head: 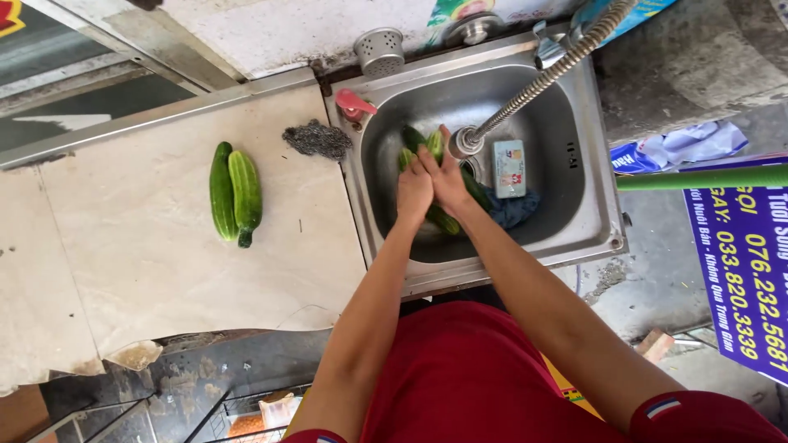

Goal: The recorder retrieves cucumbers from a refrigerator, washes them individually in a sink, and places them on a preparation table.

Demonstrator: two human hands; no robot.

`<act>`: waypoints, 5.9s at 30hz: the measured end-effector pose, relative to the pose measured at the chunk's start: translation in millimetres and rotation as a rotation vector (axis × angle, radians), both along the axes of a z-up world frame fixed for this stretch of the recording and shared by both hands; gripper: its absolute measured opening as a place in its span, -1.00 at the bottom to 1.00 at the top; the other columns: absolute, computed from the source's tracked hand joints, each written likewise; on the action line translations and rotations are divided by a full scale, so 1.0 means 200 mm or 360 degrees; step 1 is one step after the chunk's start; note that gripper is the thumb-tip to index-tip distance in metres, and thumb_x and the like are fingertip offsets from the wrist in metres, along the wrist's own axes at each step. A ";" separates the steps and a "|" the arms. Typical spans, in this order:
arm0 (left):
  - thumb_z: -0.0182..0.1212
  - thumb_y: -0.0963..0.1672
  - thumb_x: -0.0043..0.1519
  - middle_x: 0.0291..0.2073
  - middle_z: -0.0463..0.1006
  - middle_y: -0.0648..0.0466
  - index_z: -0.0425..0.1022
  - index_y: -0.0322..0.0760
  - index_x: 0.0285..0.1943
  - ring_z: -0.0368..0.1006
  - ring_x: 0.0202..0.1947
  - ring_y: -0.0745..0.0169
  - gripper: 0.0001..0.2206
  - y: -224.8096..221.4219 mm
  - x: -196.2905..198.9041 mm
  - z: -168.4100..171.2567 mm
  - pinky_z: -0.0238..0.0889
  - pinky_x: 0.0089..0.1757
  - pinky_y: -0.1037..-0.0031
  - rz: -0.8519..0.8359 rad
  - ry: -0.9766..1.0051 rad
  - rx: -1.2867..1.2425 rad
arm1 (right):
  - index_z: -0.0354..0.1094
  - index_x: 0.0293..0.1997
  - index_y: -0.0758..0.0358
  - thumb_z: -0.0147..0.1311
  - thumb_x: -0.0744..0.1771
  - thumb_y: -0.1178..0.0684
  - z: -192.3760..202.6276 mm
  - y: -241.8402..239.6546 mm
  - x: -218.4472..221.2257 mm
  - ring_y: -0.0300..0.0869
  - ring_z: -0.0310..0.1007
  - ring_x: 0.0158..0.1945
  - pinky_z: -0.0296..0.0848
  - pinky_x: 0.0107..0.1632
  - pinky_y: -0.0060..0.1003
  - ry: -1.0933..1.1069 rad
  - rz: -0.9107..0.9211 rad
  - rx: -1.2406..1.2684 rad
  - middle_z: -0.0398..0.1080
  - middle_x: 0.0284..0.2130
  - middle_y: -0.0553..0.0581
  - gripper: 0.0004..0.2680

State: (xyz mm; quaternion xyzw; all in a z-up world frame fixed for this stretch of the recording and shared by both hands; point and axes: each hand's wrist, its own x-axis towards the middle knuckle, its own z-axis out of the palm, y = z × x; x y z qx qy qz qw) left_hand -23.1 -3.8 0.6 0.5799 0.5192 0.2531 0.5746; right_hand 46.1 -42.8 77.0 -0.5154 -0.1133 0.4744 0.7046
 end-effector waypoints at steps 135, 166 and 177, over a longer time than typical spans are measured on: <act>-0.08 0.13 0.46 -0.53 0.50 -0.11 0.47 -0.33 -0.01 0.21 -0.62 0.16 -0.53 0.04 0.08 -0.06 -0.05 -0.57 0.35 -0.0540 -0.0033 -0.1226 | -0.22 0.36 0.60 0.42 0.21 0.15 -0.12 -0.10 0.15 0.14 0.26 0.11 0.39 0.07 0.09 -0.2406 -0.0792 -0.0333 0.19 0.09 0.47 -0.27; -0.11 0.03 0.41 -0.61 0.28 0.16 0.44 0.02 0.33 0.06 -0.72 0.45 -0.63 0.08 -0.22 0.63 -0.13 -0.65 0.54 0.0042 -0.0332 -0.1361 | -0.33 0.63 -0.27 0.08 0.38 0.26 0.16 -0.14 0.27 -0.10 0.44 0.17 0.53 0.13 0.02 0.0324 0.0478 0.0008 0.27 0.27 0.07 -0.31; -0.05 0.03 0.40 -0.60 0.29 0.18 0.47 0.05 0.38 0.18 -0.68 0.47 -0.60 0.05 -0.22 0.62 -0.06 -0.67 0.55 0.0008 -0.0211 -0.1089 | -0.33 0.63 -0.21 0.03 0.41 0.12 0.16 -0.12 0.22 -0.05 0.51 0.06 0.61 -0.06 -0.11 0.0401 0.0337 0.0061 0.29 0.22 0.11 -0.38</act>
